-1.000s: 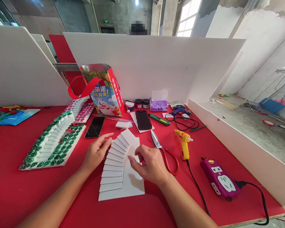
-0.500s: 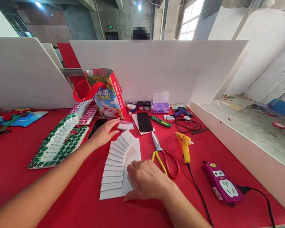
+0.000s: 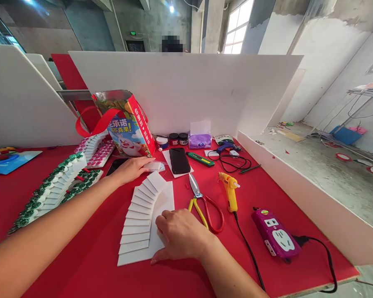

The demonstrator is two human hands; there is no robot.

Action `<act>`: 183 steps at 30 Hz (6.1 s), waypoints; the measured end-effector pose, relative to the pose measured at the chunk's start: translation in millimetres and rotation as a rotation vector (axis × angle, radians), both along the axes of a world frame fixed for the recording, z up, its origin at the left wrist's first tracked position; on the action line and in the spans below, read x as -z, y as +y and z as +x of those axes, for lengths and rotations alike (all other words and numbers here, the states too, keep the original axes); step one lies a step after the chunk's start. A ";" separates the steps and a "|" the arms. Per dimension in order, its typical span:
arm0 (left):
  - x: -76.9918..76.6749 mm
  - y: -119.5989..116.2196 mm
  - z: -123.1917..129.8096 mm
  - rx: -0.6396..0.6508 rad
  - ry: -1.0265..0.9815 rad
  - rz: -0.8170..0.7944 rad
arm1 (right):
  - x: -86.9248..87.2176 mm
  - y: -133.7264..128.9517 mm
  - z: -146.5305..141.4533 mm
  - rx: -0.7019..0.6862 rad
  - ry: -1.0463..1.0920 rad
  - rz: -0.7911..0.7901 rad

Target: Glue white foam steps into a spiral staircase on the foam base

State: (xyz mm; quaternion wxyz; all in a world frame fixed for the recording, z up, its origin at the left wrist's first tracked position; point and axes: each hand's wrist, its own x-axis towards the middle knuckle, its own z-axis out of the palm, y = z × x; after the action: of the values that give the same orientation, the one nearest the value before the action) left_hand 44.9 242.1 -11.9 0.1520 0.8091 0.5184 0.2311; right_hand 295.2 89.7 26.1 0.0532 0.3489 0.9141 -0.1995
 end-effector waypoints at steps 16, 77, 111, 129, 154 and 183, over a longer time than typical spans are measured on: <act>-22.5 -102.7 -5.3 -0.038 -1.652 -0.427 | -9.3 -15.3 61.2 0.636 0.024 0.388; -12.1 -129.9 9.0 0.133 -1.567 -0.778 | -20.2 12.0 -23.5 0.529 1.216 -0.606; -8.8 -130.3 6.8 0.167 -1.557 -0.780 | -20.0 9.8 -23.1 0.581 1.113 -0.536; -7.5 -130.0 6.2 0.129 -1.584 -0.777 | -24.6 7.8 -27.2 0.595 1.086 -0.513; -7.6 -128.5 3.3 0.101 -1.576 -0.746 | -19.9 5.6 -26.2 0.560 1.011 -0.527; -6.3 -125.7 3.6 0.132 -1.636 -0.685 | -21.6 1.9 -32.2 0.543 0.952 -0.543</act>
State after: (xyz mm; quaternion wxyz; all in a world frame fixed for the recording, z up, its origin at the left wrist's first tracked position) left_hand 48.5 116.4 -5.6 0.7214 0.3292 0.2404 0.5598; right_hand 263.0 91.6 47.6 -0.3269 0.4160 0.6323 -0.5659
